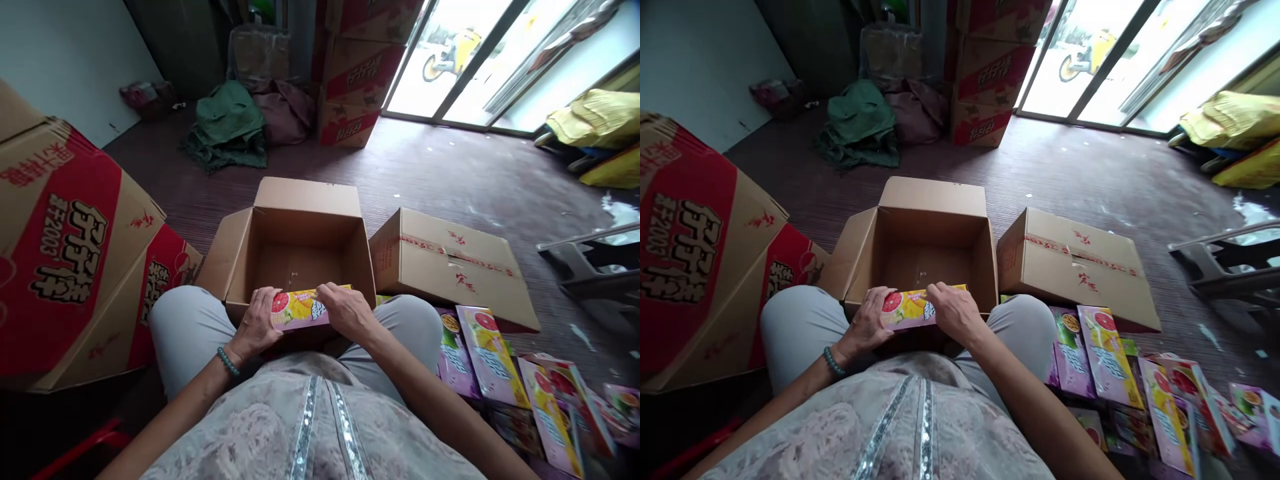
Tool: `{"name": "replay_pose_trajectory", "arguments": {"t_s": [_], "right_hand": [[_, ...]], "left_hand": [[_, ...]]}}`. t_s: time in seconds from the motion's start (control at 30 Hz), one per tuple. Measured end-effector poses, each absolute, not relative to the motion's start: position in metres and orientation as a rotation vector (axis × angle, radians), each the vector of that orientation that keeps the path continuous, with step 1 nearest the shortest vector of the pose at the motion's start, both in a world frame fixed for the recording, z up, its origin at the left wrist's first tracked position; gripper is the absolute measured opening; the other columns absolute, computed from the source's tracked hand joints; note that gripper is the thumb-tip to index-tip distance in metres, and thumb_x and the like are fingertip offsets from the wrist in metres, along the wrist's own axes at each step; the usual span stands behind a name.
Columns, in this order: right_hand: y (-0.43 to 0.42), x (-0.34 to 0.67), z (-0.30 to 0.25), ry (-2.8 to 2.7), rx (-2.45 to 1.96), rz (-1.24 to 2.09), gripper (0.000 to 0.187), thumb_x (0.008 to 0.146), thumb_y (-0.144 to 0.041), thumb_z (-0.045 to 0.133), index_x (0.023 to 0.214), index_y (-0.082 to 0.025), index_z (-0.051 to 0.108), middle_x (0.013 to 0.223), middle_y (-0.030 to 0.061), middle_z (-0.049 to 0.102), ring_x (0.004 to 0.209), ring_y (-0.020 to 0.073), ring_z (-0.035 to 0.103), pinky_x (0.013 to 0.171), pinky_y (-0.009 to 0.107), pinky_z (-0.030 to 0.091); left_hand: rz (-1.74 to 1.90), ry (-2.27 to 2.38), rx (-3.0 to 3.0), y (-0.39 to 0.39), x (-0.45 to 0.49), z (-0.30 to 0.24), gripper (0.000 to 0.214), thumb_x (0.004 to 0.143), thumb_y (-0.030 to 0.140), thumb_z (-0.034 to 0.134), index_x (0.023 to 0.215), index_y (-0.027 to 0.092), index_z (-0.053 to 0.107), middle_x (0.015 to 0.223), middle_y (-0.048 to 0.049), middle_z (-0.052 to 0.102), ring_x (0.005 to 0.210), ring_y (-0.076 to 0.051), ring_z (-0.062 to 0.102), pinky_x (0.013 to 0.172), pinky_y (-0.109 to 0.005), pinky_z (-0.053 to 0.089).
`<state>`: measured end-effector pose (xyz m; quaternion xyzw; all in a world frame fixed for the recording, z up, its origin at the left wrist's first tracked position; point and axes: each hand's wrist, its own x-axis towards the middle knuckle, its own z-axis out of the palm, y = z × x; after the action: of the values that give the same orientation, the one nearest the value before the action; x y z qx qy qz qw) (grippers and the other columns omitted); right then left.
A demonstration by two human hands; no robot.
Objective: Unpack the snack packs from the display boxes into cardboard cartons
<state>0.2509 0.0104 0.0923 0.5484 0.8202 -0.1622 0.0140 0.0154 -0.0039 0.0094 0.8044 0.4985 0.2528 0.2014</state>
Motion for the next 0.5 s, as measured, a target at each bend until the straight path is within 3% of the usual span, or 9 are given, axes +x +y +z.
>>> {"name": "replay_pose_trajectory", "arguments": {"t_s": [0.17,0.37,0.5], "right_hand": [[0.007,0.197,0.106,2.518,1.302,-0.392,0.023,0.094,-0.018,0.042,0.108,-0.017,0.06,0.098,0.0107,0.068,0.088,0.0218,0.067,0.07,0.028,0.045],[0.011,0.155,0.101,2.531,1.185,-0.303,0.024,0.092,-0.013,0.042,0.101,-0.012,0.064,0.091,0.0136,0.07,0.082,0.0258,0.069,0.066,0.031,0.049],[0.012,0.145,0.098,2.49,1.196,-0.243,0.025,0.091,-0.008,0.042,0.098,-0.01,0.065,0.087,0.0143,0.071,0.079,0.0259,0.069,0.063,0.031,0.05]], "left_hand": [[0.892,1.429,2.236,-0.009,0.015,-0.01,0.078,0.068,0.045,0.077,0.13,0.014,0.04,0.126,-0.0165,0.05,0.12,-0.032,0.048,0.108,-0.047,0.042],[1.008,1.449,2.188,-0.005,0.016,-0.018,0.051,0.075,0.03,0.065,0.12,0.015,0.045,0.117,-0.015,0.056,0.11,-0.029,0.053,0.102,-0.046,0.046],[1.023,1.391,2.252,-0.005,0.015,-0.017,0.046,0.074,0.025,0.063,0.116,0.014,0.046,0.111,-0.0148,0.057,0.106,-0.028,0.053,0.1,-0.045,0.047]]}}
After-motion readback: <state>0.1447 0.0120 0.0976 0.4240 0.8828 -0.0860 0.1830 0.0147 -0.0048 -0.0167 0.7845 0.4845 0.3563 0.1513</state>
